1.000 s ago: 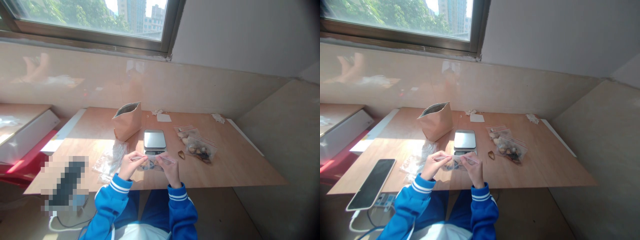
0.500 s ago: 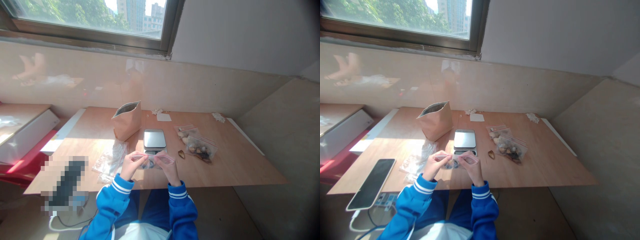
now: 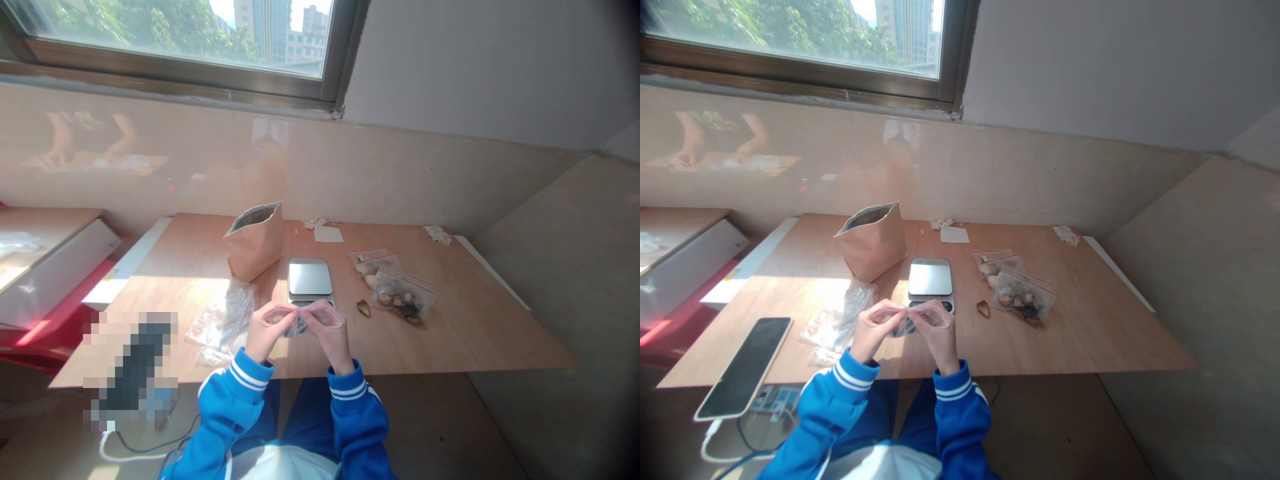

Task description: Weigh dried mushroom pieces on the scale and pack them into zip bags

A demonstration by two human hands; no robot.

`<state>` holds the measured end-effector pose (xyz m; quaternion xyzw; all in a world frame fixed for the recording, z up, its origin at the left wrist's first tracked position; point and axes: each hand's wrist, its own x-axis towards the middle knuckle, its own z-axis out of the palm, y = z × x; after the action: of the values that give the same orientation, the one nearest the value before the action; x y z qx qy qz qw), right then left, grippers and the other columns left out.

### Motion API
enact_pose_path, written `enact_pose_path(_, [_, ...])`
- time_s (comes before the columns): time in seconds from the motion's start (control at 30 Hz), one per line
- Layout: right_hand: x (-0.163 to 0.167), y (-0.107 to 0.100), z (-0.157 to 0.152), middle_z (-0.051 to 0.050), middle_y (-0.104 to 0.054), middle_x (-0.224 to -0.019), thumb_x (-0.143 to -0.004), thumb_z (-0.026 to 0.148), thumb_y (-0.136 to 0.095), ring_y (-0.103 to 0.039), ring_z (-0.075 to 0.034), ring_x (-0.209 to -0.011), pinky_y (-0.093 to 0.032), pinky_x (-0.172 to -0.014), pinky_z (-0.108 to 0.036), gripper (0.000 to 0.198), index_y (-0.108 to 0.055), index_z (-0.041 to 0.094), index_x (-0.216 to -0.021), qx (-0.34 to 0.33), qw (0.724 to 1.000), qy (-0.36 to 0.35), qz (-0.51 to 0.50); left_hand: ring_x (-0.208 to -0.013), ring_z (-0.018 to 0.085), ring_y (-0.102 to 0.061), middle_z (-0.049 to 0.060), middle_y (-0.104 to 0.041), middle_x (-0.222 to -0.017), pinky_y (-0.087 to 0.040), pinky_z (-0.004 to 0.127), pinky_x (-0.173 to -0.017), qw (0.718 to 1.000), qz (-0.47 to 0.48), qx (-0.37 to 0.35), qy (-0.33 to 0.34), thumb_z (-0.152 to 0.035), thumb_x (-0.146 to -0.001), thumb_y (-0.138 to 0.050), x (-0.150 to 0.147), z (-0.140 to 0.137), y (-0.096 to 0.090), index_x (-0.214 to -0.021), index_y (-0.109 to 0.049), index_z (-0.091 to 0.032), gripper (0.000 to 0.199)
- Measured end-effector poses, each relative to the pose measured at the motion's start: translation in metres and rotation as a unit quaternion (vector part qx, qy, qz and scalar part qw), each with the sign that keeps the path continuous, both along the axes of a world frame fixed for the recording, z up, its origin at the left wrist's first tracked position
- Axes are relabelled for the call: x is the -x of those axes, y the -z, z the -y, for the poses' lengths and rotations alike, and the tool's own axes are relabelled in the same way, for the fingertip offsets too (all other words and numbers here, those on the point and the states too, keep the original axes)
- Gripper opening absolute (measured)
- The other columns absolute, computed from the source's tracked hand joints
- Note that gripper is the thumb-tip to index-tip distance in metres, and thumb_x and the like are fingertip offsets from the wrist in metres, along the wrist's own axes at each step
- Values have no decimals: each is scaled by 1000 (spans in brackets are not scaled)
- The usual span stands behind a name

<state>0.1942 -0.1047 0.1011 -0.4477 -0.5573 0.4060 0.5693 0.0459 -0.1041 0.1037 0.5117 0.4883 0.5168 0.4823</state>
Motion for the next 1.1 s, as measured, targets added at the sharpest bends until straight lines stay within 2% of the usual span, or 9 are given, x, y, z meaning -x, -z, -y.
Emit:
enact_pose_path(0.1, [5,0,0,-5,-68,-76,-81,38,-69,-65,-18,-73,-57,-69,-32,20,-69,18,-76,-7,1000,19,3,-79,18,-68,6,-72,-80,-55,27,-75,1000,-12,-21,-19,-36,-73,-74,-2,2,-2,-77,-72,-15,21])
enact_pose_path(0.27, [17,8,1,-2,-64,-69,-79,39,-71,-64,-16,-66,-55,-62,-29,22,-66,19,-71,-19,995,94,-16,-62,14,-64,3,-68,-67,-52,24,-60,997,-24,-21,-72,-37,-74,-73,-7,4,-3,-73,-69,-15,23])
enact_pose_path(0.37, [17,14,1,-3,-67,-70,-79,41,-71,-65,-18,-69,-56,-66,-31,23,-68,20,-70,-4,994,104,-19,-67,16,-66,4,-70,-70,-53,25,-63,995,-46,-24,-84,-38,-74,-73,-5,4,-3,-72,-71,-15,23])
enact_pose_path(0.43, [14,16,1,-4,-71,-78,-82,43,-67,-67,-20,-75,-56,-70,-33,24,-73,20,-78,14,996,90,-16,-74,18,-67,5,-72,-75,-54,26,-68,994,-54,-24,-87,-38,-74,-73,-2,2,-2,-74,-73,-16,22])
enact_pose_path(0.53, [9,13,1,-6,-74,-84,-87,47,-59,-69,-22,-81,-57,-76,-35,31,-74,21,-82,39,996,77,-24,-79,19,-68,6,-73,-79,-54,27,-73,995,-57,-34,-78,-38,-75,-71,2,-2,-1,-78,-76,-17,22])
enact_pose_path(0.73, [5,3,-1,-7,-73,-72,-90,56,-50,-69,-23,-76,-56,-75,-36,48,-69,20,-65,36,993,105,-33,-78,21,-69,7,-75,-82,-56,29,-72,999,-9,5,-51,-47,-75,-69,5,-11,0,-82,-76,-15,34])
enact_pose_path(0.83, [-1,9,-2,-7,-71,-66,-91,60,-44,-68,-21,-66,-55,-70,-33,53,-67,19,-66,52,984,159,-55,-77,21,-69,9,-75,-83,-56,29,-69,999,28,32,-23,-53,-78,-64,5,-14,2,-85,-76,-13,41])
enact_pose_path(0.97, [-12,24,-1,-7,-70,-60,-92,63,-36,-68,-21,-59,-54,-65,-32,58,-65,17,-74,82,974,198,-66,-72,22,-70,9,-74,-73,-57,32,-71,995,67,67,-11,-62,-83,-53,2,-14,10,-75,-75,-14,53])
enact_pose_path(1.1, [-23,26,-1,-7,-68,-56,-90,66,-37,-67,-22,-55,-52,-59,-32,57,-61,19,-70,92,970,221,-35,-69,24,-69,10,-72,-68,-57,35,-68,997,46,68,-5,-68,-84,-42,-6,-14,13,-68,-74,-18,62])
